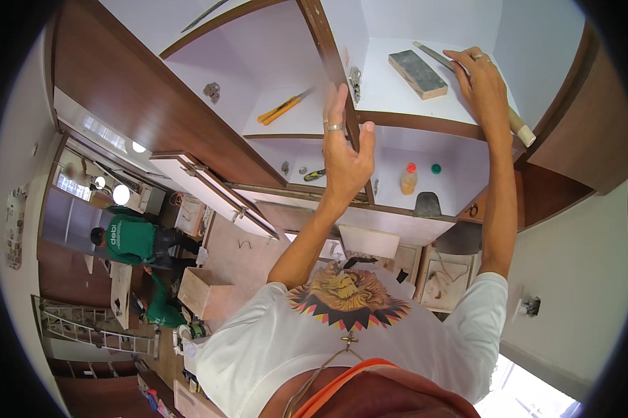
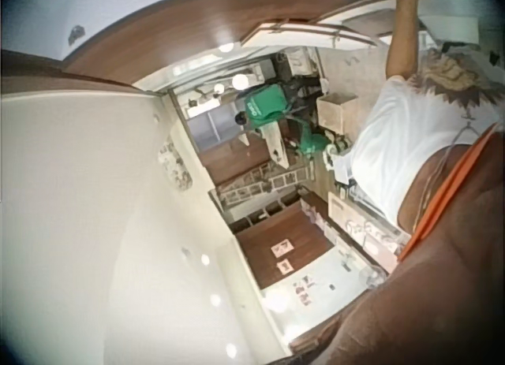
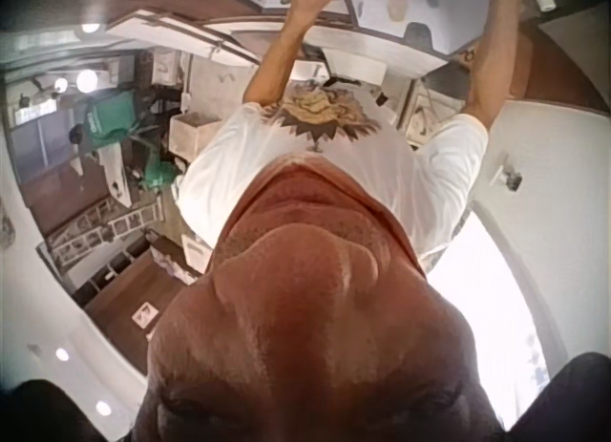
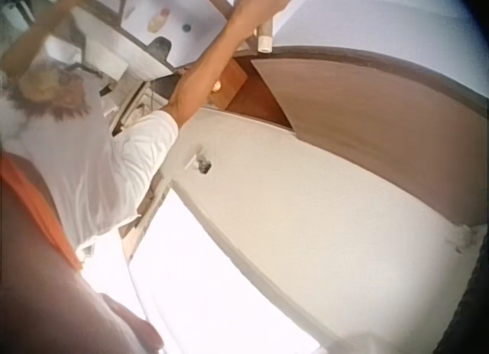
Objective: The person assembles a wooden cabinet by using a utility knife to trim edges, a chisel to clean joints, and a sanding block to smooth surfaces. They also wipe the cabinet with a cloth and handle a small black component near the top shelf.
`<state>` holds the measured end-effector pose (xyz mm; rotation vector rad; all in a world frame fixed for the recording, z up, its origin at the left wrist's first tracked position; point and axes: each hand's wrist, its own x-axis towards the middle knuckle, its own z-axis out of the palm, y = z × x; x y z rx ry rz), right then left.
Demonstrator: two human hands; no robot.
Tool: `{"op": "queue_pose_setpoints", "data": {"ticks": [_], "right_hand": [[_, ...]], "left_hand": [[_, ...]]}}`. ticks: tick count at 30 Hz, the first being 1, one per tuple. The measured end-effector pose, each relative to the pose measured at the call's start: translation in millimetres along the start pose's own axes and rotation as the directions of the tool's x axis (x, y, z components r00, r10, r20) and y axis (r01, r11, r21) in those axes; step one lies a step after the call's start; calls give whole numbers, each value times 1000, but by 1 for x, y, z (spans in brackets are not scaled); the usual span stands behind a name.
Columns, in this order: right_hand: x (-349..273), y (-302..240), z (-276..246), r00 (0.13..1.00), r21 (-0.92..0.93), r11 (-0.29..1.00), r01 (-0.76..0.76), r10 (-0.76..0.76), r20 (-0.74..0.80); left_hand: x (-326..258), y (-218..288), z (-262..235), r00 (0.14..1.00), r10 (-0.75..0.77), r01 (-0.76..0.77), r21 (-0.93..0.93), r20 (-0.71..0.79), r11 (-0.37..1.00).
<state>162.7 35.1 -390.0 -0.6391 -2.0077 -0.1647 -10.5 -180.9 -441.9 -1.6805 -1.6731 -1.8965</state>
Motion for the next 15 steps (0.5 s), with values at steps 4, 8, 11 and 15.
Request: {"op": "queue_pose_setpoints", "data": {"ticks": [4,8,11,15], "right_hand": [[-2,-2,-1,1000,23,1000,-1,1,-17],[-5,0,1,999,27,1000,-9,10,-31],[-3,-2,-2,999,41,999,-22,23,-24],[-2,-8,-7,999,64,998,-22,24,-31]], "left_hand": [[-3,-13,-19,996,-89,89,-150,9,985],[-4,-24,-16,977,-185,205,-244,102,948],[-24,-31,-10,951,-281,303,-198,131,932],[-41,-36,-6,980,-172,185,-139,97,973]]}}
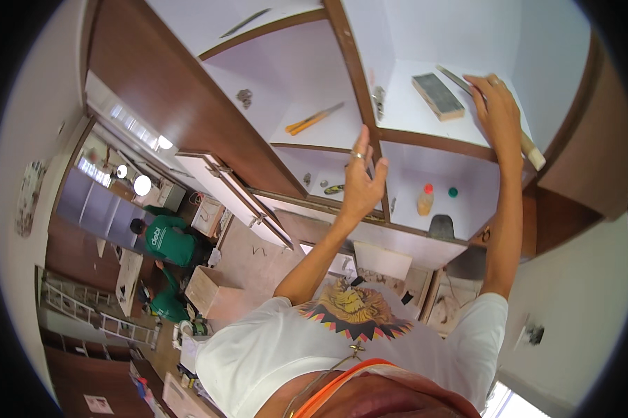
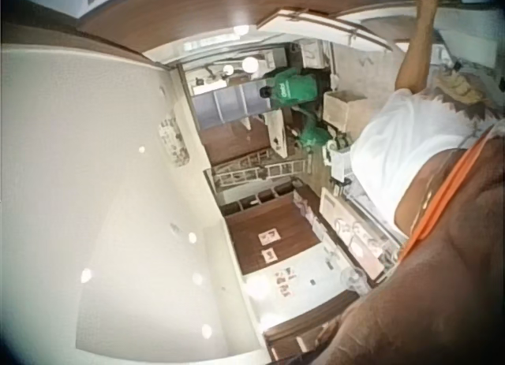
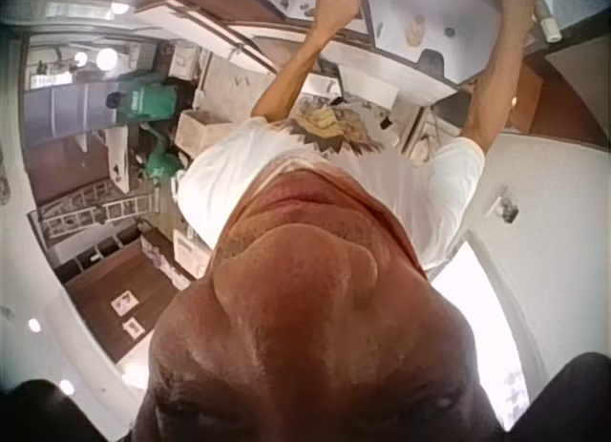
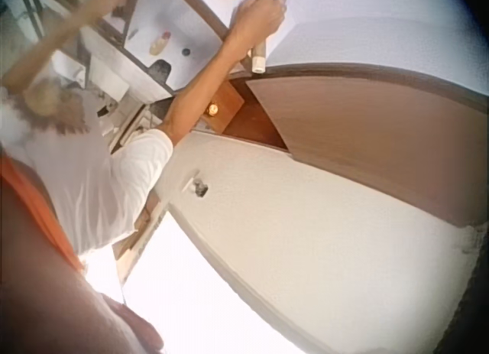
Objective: The person assembles a wooden cabinet by using a utility knife to trim edges, a chisel to clean joints, and a sanding block to smooth surfaces. They also wipe the cabinet with a cloth and handle a small black component near the top shelf.
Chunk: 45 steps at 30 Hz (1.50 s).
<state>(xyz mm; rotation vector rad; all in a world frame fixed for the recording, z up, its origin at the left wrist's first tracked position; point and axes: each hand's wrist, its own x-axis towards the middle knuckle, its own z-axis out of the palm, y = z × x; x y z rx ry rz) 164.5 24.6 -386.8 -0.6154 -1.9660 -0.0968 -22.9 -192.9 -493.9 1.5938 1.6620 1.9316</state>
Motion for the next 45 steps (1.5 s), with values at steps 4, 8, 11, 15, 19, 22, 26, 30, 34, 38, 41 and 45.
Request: {"op": "queue_pose_setpoints", "data": {"ticks": [4,8,11,15,19,22,26,30,34,38,41,45], "right_hand": [[4,-3,-2,999,-15,999,-42,42,30],[3,-3,-2,999,-18,1000,-17,18,48],[2,-4,-2,998,-2,999,-48,48,49],[0,-4,-2,998,-19,999,-45,46,52],[0,4,8,997,-53,998,27,-23,70],[-3,12,5,997,-103,994,17,-9,77],[0,0,-1,993,-58,997,-58,64,99],[2,-7,0,994,-42,996,-76,79,77],[1,-4,2,989,-18,993,-114,115,93],[2,-3,2,987,-29,992,-121,123,104],[1,0,3,989,-22,994,-106,107,99],[1,0,6,989,17,993,-113,110,101]], "left_hand": [[0,4,-6,999,-34,34,16,34,999],[-4,-4,-12,999,-32,32,24,13,999],[-2,-5,-15,999,-50,51,-17,3,999],[4,-11,-17,997,-21,22,7,-72,1000],[-1,-12,-19,995,-11,26,147,-98,989],[-1,-13,-17,995,-34,40,70,-95,997],[-4,-21,-25,991,-75,76,1,-109,997],[-8,-33,-11,998,-31,34,44,-62,998],[-17,-34,-9,998,17,-8,160,-55,987],[-18,-38,-15,997,8,-6,23,-77,1000],[-12,-43,-15,991,-8,3,-35,-134,999],[-19,-41,-4,992,-127,129,105,-26,986]]}}
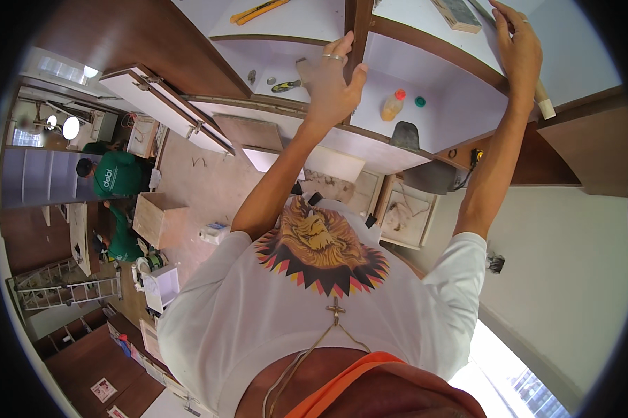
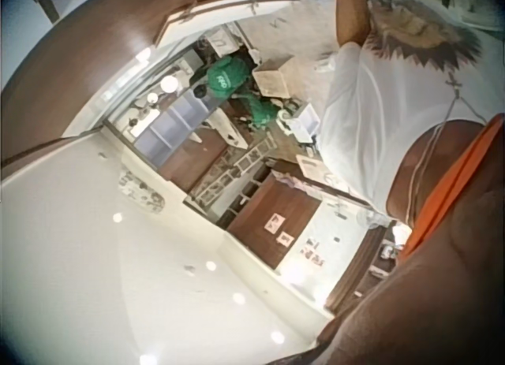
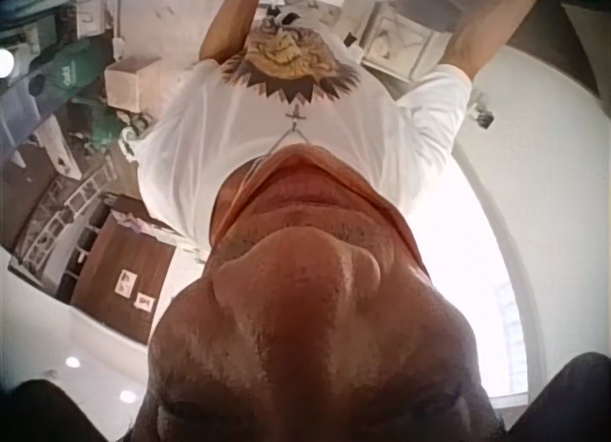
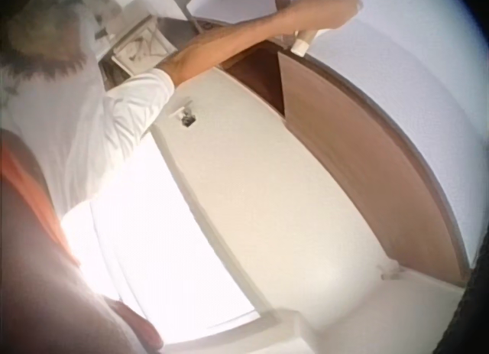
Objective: The person assembles a wooden cabinet by using a utility knife to trim edges, a chisel to clean joints, and a sanding block to smooth surfaces. They also wipe the cabinet with a cloth and handle a small black component near the top shelf.
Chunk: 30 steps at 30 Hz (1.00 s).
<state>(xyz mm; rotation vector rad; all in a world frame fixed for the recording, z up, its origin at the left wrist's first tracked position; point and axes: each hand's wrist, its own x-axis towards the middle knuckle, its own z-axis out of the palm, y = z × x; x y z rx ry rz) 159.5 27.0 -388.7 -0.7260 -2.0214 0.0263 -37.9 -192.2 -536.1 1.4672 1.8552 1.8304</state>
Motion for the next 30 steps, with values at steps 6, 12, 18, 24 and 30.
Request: {"op": "queue_pose_setpoints", "data": {"ticks": [6,12,18,24,30], "right_hand": [[1,-1,0,999,-35,998,48,-48,-3],[2,23,7,997,-132,990,43,-34,64],[2,21,6,995,-174,983,50,-35,89],[3,18,7,994,-151,987,55,-40,105],[4,17,11,995,-190,980,63,-47,88]], "left_hand": [[-5,-3,-8,1000,18,-17,-32,13,999],[-7,-11,2,996,86,-84,61,-33,995],[-23,-20,10,997,34,-31,37,-69,999],[-24,-35,6,997,-53,53,-4,-61,999],[-33,-29,17,993,-103,103,-4,-62,995]]}}
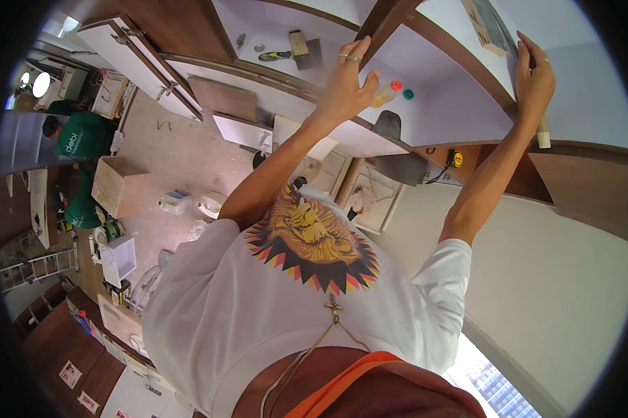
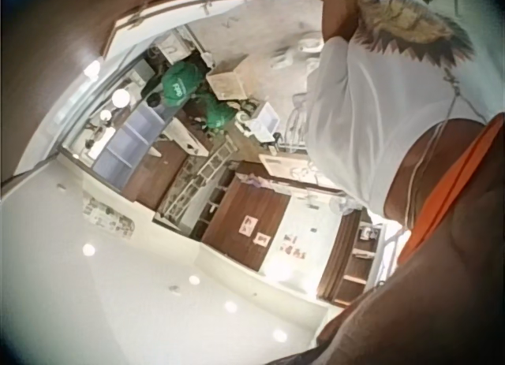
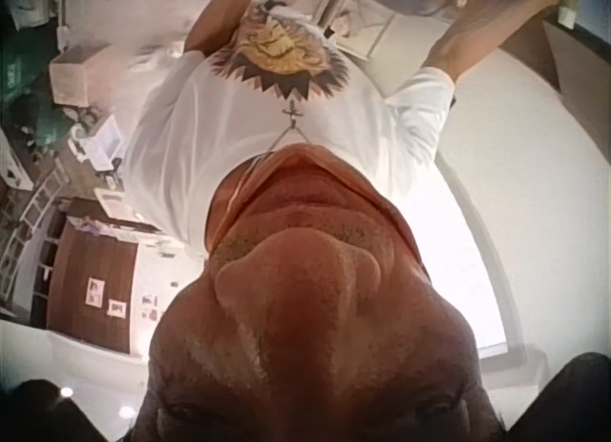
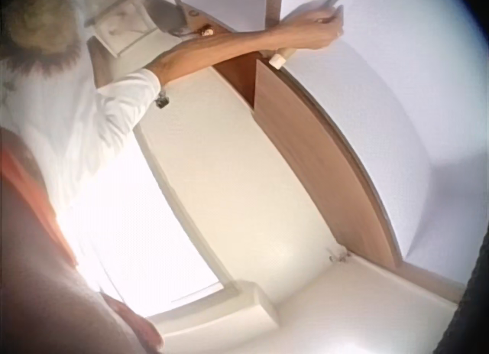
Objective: The person assembles a wooden cabinet by using a utility knife to trim edges, a chisel to clean joints, and a sanding block to smooth surfaces. They also wipe the cabinet with a cloth and handle a small black component near the top shelf.
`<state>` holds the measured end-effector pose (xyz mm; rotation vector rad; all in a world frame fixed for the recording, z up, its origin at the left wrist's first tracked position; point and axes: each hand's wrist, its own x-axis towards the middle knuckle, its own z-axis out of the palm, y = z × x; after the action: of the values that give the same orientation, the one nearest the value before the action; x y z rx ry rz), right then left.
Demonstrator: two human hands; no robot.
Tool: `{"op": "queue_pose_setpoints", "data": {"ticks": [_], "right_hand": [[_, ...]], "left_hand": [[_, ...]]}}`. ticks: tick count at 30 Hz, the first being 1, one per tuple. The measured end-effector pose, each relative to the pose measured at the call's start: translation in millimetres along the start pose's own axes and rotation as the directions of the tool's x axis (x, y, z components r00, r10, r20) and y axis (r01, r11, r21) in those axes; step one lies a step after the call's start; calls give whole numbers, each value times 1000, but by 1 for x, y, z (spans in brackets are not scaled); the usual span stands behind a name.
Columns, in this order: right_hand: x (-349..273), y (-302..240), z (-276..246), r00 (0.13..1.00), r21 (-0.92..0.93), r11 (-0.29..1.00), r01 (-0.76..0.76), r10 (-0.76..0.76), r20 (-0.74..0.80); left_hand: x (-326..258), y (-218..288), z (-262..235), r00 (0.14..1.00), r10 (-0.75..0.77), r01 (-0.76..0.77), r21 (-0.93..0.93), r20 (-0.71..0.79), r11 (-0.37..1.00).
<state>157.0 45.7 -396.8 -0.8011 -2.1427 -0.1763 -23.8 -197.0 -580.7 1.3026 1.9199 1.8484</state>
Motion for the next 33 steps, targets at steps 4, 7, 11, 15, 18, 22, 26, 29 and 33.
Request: {"op": "queue_pose_setpoints", "data": {"ticks": [4,7,11,15,18,22,26,29,33], "right_hand": [[-1,0,0,1000,-32,999,6,-6,-1],[0,0,0,996,-32,997,-64,66,53],[1,-3,-2,996,-25,997,-70,71,52],[0,-2,-1,998,-20,998,-51,52,22],[1,-4,0,999,-46,998,-43,43,9],[3,-11,-1,999,-134,990,-42,43,8],[5,0,-2,993,-165,981,106,-113,-35],[14,-53,-6,992,66,997,-31,23,121],[8,-92,10,933,-310,941,-134,226,281]], "left_hand": [[-1,4,-11,999,-11,10,9,43,1000],[1,-1,-15,999,-40,42,-65,33,997],[-2,-10,-8,1000,9,-8,-26,23,1000],[-3,-13,-15,995,4,2,-61,96,998],[-2,-17,-21,993,47,-35,-103,109,994],[-3,-26,-34,980,80,-42,-202,184,979],[-11,-39,-52,931,-3,124,-309,366,943],[-19,-67,-68,924,86,6,-238,374,971],[-13,-59,-87,851,64,97,-275,522,957]]}}
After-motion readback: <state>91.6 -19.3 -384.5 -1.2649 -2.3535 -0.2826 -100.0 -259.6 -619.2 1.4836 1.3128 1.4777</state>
